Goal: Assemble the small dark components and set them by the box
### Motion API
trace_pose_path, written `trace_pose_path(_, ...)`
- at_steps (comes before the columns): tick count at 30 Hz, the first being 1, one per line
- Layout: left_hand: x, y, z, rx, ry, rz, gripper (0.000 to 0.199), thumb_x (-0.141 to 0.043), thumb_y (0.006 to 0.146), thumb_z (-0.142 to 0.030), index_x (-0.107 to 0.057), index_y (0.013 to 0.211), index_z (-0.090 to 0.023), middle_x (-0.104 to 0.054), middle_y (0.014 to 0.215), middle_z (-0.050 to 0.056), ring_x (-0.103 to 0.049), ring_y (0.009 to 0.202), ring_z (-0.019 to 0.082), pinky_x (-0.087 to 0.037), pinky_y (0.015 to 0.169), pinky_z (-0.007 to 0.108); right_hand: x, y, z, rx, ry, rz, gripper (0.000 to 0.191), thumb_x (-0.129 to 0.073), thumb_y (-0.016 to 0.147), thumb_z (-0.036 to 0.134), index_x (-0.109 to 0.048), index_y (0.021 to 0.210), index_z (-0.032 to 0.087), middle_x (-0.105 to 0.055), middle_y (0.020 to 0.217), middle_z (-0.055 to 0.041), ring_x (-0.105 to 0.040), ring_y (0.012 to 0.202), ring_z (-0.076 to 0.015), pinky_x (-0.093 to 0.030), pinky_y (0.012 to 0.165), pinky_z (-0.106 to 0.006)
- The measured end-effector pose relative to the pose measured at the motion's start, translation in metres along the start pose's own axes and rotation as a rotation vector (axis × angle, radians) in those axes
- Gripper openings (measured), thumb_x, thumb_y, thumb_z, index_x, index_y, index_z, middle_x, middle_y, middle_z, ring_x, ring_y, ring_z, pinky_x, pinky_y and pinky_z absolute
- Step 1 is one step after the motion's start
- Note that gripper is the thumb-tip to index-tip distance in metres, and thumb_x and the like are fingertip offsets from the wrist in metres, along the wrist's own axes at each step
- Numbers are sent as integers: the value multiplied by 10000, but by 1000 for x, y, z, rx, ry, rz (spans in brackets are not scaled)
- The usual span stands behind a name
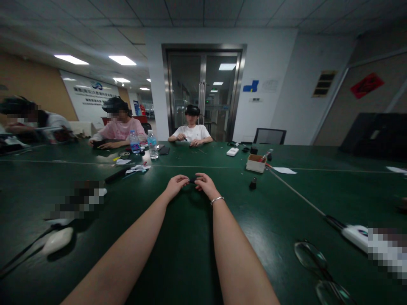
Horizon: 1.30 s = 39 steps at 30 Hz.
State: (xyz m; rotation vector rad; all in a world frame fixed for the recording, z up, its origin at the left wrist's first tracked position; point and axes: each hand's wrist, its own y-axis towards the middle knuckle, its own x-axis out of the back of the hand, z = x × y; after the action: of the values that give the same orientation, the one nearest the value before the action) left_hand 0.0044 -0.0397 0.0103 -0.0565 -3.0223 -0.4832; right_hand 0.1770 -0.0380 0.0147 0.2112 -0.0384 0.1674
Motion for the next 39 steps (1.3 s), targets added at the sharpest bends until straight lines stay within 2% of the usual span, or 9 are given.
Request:
trace_pose_path(5,0,1,2,-16,-4,0,193,-674,658,-273,-645,792,-137,-655,700,45,-605,682,153,-455,677,283,-2,0,1,-33,-55,19,226,-557,816,298,-594,973,140,-637,668,-24,-565,476,-77,-448,456,-176)
trace_pose_path(10,-1,2,3,-20,-14,-33,194,-675,650,-276,-647,787,-142,-655,691,40,-603,670,149,-454,679,279,-1,-1,2,-1,-17,-25,390,-641,737,251,-537,1112,218,-647,877,-13,-586,489,-64,-464,458,-175)
trace_pose_path(14,0,2,3,-19,-4,-28,177,-664,662,-265,-651,792,-145,-662,704,41,-605,674,146,-460,674,273,-2,0,1,-43,-54,-17,276,-575,805,352,-586,996,153,-636,687,-26,-566,466,-80,-453,446,-181)
trace_pose_path(16,0,2,3,-21,-7,-26,177,-663,664,-261,-652,797,-145,-663,707,41,-603,671,144,-460,671,272,-2,0,2,-36,-53,1,253,-593,789,286,-584,1003,151,-644,689,-25,-557,459,-73,-453,454,-180)
trace_pose_path(19,0,2,3,-9,-11,-38,193,-669,653,-276,-650,793,-145,-654,693,36,-591,649,141,-453,652,272,-2,-1,2,4,-12,0,405,-665,692,172,-551,1080,199,-657,858,-21,-566,470,-57,-466,469,-181)
trace_pose_path(25,0,2,2,-9,-24,-27,181,-662,652,-263,-641,786,-142,-643,676,29,-578,633,133,-452,645,268,-2,0,0,-30,-58,-2,249,-585,786,300,-596,980,145,-637,696,-27,-533,433,-63,-449,443,-182)
trace_pose_path(30,0,2,2,3,-20,-35,164,-655,659,-243,-642,787,-140,-642,670,28,-573,623,128,-453,640,263,0,-1,3,3,-17,-2,392,-656,691,165,-567,1070,209,-645,929,-26,-563,476,-49,-471,469,-179)
trace_pose_path(35,-1,0,-3,22,-24,-33,155,-656,658,-228,-640,781,-134,-640,669,24,-570,625,123,-453,650,258,-2,1,2,-47,-59,-13,235,-565,803,298,-599,968,134,-635,677,-26,-535,439,-63,-439,432,-171)
trace_pose_path(39,-2,0,-5,52,-25,-55,152,-667,646,-214,-637,771,-133,-635,653,20,-565,614,120,-450,644,256,-1,1,-1,29,-22,12,319,-623,722,183,-577,1037,172,-649,826,-7,-510,418,-33,-431,431,-167)
